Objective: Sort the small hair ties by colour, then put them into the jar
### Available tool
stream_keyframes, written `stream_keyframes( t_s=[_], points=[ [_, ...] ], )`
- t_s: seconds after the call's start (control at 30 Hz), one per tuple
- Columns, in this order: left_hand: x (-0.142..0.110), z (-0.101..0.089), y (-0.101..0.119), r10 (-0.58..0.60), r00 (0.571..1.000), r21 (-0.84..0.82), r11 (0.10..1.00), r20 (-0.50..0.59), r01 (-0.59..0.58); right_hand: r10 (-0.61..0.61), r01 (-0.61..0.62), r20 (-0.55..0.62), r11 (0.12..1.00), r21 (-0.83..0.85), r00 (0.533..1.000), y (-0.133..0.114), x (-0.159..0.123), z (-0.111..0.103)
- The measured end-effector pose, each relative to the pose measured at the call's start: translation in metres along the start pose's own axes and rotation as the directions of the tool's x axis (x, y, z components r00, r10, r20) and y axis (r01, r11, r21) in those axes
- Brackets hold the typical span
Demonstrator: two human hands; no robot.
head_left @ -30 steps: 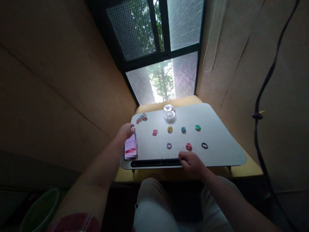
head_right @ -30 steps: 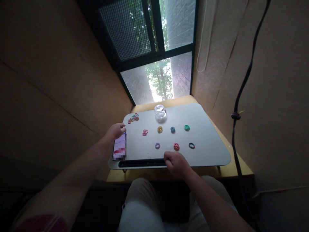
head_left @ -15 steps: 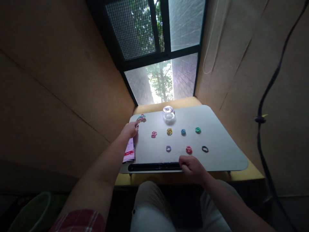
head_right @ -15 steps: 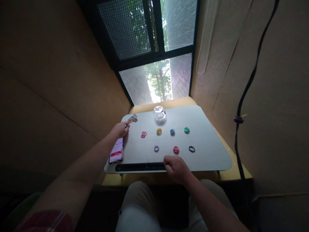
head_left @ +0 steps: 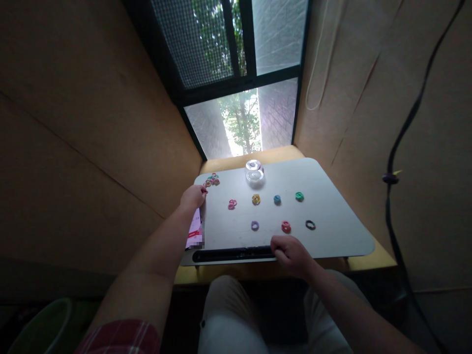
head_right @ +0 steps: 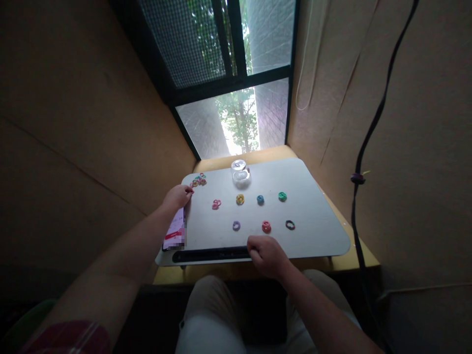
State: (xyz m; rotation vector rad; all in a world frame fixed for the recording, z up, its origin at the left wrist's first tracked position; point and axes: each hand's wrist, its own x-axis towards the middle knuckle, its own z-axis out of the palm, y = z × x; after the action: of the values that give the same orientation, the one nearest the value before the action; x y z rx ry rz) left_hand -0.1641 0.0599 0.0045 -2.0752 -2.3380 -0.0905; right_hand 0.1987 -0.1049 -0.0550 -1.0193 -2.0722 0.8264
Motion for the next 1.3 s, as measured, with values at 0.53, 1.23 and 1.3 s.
stream_keyframes(
  t_s=[0.53, 1.23, 1.3],
  points=[
    [-0.067, -0.021, 0.058, 0.092, 0.969, -0.333, 0.928, -0.231, -0.167, 0.055, -0.054, -0.061, 0.998, 0.031, 0.997, -0.004, 0.006, 0.0],
    [-0.202, 0.048, 0.158, 0.225, 0.968, -0.802, 0.554, -0.114, -0.223, 0.045, -0.039, -0.121, 0.998, 0.051, 0.992, -0.001, 0.008, 0.005],
    [-0.203, 0.05, 0.158, 0.218, 0.969, -0.793, 0.567, -0.117, -0.223, 0.048, -0.041, -0.117, 0.997, 0.058, 0.992, 0.0, 0.008, 0.005]
  ],
)
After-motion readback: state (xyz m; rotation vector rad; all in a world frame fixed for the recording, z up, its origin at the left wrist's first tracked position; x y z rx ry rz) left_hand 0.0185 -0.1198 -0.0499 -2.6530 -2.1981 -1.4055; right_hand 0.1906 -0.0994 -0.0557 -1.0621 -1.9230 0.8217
